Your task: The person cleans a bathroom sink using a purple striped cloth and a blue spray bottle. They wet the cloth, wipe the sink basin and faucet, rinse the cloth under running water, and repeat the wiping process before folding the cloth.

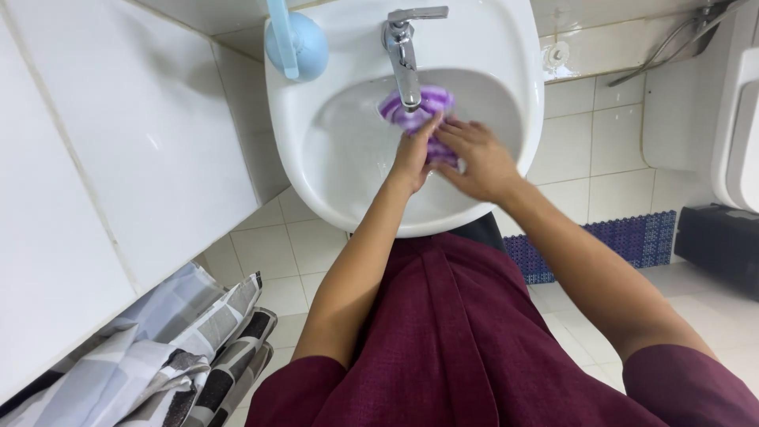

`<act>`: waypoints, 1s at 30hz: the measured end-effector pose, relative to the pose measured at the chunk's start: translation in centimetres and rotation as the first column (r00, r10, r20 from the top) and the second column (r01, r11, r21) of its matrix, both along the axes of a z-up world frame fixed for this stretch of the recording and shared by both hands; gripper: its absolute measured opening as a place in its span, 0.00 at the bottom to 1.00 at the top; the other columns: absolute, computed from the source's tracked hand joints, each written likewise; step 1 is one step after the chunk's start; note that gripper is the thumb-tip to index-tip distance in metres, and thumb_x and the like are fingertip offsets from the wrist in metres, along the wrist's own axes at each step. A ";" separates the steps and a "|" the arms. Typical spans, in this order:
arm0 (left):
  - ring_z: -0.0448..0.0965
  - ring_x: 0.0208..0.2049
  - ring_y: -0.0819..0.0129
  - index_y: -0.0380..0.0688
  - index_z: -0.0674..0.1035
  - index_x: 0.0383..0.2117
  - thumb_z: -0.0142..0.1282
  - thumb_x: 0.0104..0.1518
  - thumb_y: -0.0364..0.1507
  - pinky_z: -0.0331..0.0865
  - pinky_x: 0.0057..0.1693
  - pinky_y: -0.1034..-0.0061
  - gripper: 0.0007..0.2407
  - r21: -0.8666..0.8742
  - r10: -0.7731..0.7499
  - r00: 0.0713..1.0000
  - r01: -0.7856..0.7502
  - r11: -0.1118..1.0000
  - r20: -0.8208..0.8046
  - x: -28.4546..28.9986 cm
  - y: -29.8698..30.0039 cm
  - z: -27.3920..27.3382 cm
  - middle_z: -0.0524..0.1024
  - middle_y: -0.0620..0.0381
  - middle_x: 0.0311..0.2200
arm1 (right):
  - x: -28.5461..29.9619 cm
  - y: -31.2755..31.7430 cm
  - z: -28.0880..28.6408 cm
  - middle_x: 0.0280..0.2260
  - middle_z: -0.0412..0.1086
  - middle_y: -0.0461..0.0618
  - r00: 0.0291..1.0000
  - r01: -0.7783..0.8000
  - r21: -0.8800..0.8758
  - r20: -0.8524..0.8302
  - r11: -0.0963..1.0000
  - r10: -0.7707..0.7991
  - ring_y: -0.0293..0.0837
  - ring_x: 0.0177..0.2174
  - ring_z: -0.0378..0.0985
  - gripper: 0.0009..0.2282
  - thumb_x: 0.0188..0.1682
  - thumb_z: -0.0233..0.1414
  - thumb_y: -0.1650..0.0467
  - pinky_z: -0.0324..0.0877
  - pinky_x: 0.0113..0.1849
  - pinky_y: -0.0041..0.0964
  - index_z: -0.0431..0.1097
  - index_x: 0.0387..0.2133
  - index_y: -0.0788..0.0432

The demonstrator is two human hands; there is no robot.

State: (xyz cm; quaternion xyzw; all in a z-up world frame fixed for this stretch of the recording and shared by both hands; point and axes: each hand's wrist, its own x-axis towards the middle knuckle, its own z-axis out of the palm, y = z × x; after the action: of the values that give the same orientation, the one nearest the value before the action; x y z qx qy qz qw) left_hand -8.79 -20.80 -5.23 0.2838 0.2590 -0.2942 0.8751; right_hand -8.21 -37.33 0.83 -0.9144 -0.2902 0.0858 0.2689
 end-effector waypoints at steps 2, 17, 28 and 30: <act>0.82 0.35 0.57 0.32 0.81 0.44 0.58 0.56 0.42 0.76 0.42 0.62 0.21 0.410 -0.101 0.995 0.082 0.908 0.024 -2.1 1.0 -3.5 0.81 0.47 0.33 | 2.3 -1.7 -1.5 0.52 0.74 0.51 0.977 0.193 -0.172 -0.056 0.966 -0.205 0.47 0.60 0.73 0.06 0.59 0.53 0.70 0.62 0.67 0.45 0.73 0.48 0.53; 0.81 0.44 0.47 0.44 0.80 0.43 0.51 0.58 0.43 0.71 0.52 0.56 0.17 0.970 -0.508 0.842 0.238 0.050 -0.180 -3.4 10.0 5.8 0.83 0.46 0.37 | 4.9 -2.1 -2.3 0.69 0.49 0.51 0.999 -0.030 -0.657 -0.054 0.753 -0.007 0.53 0.72 0.41 0.17 0.67 0.42 0.62 0.38 0.74 0.54 0.59 0.65 0.54; 0.81 0.32 0.52 0.43 0.81 0.39 0.50 0.59 0.48 0.73 0.40 0.60 0.21 0.973 -0.347 0.937 0.114 0.202 -0.038 -3.2 9.4 7.7 0.80 0.47 0.29 | -1.5 1.9 0.3 0.61 0.60 0.60 0.922 0.191 -0.472 -0.214 0.861 -0.322 0.57 0.63 0.59 0.20 0.54 0.46 0.59 0.52 0.64 0.53 0.70 0.53 0.59; 0.81 0.25 0.56 0.43 0.81 0.38 0.48 0.59 0.50 0.74 0.34 0.63 0.22 0.908 -0.210 0.966 0.218 0.358 -0.149 -3.1 9.4 7.5 0.79 0.46 0.25 | -1.3 5.5 -2.0 0.50 0.78 0.57 0.655 0.337 -0.177 -0.661 0.925 -0.365 0.52 0.56 0.77 0.18 0.55 0.44 0.60 0.65 0.62 0.49 0.76 0.46 0.56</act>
State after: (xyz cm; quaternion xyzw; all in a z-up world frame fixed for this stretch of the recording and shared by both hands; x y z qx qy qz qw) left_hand -11.89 -11.43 2.29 0.7490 0.3420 -0.2145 0.5255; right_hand -9.53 -31.83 -1.22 -0.8613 0.0130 0.3678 0.3503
